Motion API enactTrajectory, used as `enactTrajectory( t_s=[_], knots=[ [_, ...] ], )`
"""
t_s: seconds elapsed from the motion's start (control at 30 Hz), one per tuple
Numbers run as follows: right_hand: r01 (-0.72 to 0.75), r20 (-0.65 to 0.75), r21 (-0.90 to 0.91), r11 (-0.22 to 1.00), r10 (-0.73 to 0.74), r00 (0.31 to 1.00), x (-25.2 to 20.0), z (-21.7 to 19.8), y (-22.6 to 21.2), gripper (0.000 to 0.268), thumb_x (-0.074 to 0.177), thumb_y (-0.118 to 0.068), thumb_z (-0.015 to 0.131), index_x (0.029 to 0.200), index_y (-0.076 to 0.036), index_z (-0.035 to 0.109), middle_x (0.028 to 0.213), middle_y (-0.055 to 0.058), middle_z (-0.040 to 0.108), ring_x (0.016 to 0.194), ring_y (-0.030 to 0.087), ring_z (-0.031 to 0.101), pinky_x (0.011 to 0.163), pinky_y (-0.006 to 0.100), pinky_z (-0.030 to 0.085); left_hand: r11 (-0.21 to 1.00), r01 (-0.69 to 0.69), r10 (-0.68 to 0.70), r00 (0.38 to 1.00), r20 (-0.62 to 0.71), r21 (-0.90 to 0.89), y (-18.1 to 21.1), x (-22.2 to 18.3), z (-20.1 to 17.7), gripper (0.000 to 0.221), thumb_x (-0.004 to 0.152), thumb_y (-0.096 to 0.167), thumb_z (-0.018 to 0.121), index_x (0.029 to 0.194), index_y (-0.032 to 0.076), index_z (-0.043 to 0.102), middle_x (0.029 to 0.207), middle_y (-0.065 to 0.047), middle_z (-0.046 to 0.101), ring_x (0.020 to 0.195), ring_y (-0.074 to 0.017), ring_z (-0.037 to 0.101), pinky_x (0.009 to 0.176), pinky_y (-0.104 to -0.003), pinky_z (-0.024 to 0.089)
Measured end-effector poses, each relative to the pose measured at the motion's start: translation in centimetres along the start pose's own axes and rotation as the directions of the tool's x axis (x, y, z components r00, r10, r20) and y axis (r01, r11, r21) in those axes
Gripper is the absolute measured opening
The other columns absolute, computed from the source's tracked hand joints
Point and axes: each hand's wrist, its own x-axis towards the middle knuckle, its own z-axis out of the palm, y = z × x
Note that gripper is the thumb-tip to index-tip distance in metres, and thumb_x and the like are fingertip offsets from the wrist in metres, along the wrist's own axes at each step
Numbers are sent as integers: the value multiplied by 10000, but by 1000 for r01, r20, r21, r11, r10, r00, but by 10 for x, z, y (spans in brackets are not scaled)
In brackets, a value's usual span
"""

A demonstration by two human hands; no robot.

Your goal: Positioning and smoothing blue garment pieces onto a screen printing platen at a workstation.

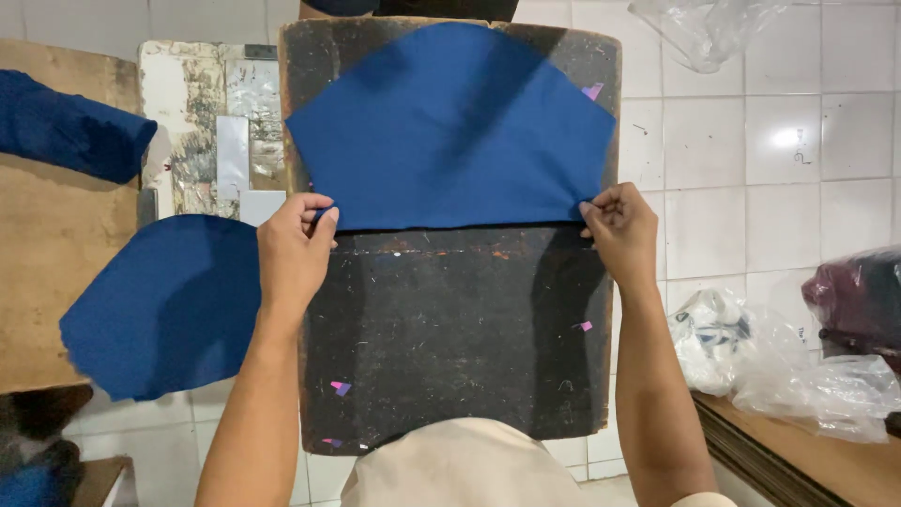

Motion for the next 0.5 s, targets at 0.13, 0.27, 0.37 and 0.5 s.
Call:
enactTrajectory(
  t_s=[0.13, 0.27, 0.37, 0.5],
  knots=[
    [-34, 26, -112, 993, 37, 999, -10, -6, 11, 156, 992, -65, 730, 1063, 40, 638, 798, 142, 632, 565, 205, 675, 423, 297, 486, 998, 12, -12, 1000, -1, 69, -4, -4, 0, 103, 974, 22, 717, 1071, 17, 750, 847, -172, 752, 670, -270, 743, 579, -348, 572],
    [-21, 19, -71, 997, 22, 1000, -14, -5, 16, 188, 988, -74, 767, 1091, 45, 665, 828, 149, 618, 586, 174, 661, 515, 290, 499, 984, -7, 13, 999, -34, 180, -1, -6, -1, 105, 961, 66, 745, 1062, 64, 772, 878, -167, 761, 781, -346, 756, 630, -400, 599],
    [-6, 56, -83, 997, 11, 998, -14, -10, 21, 166, 984, -43, 767, 1107, 35, 689, 844, 164, 624, 608, 191, 662, 561, 304, 503, 973, -26, 41, 997, -61, 227, -2, -7, -4, 111, 945, 141, 760, 1051, 110, 772, 916, -157, 768, 886, -372, 749, 700, -458, 607],
    [-41, 54, -69, 997, 45, 998, -19, -12, 18, 177, 1003, -43, 766, 1135, 45, 689, 874, 166, 641, 616, 174, 641, 578, 272, 501, 976, 1, 11, 999, -53, 218, 4, -11, -8, 75, 949, 106, 732, 1013, 91, 768, 901, -139, 764, 883, -355, 754, 730, -430, 613]
  ],
)
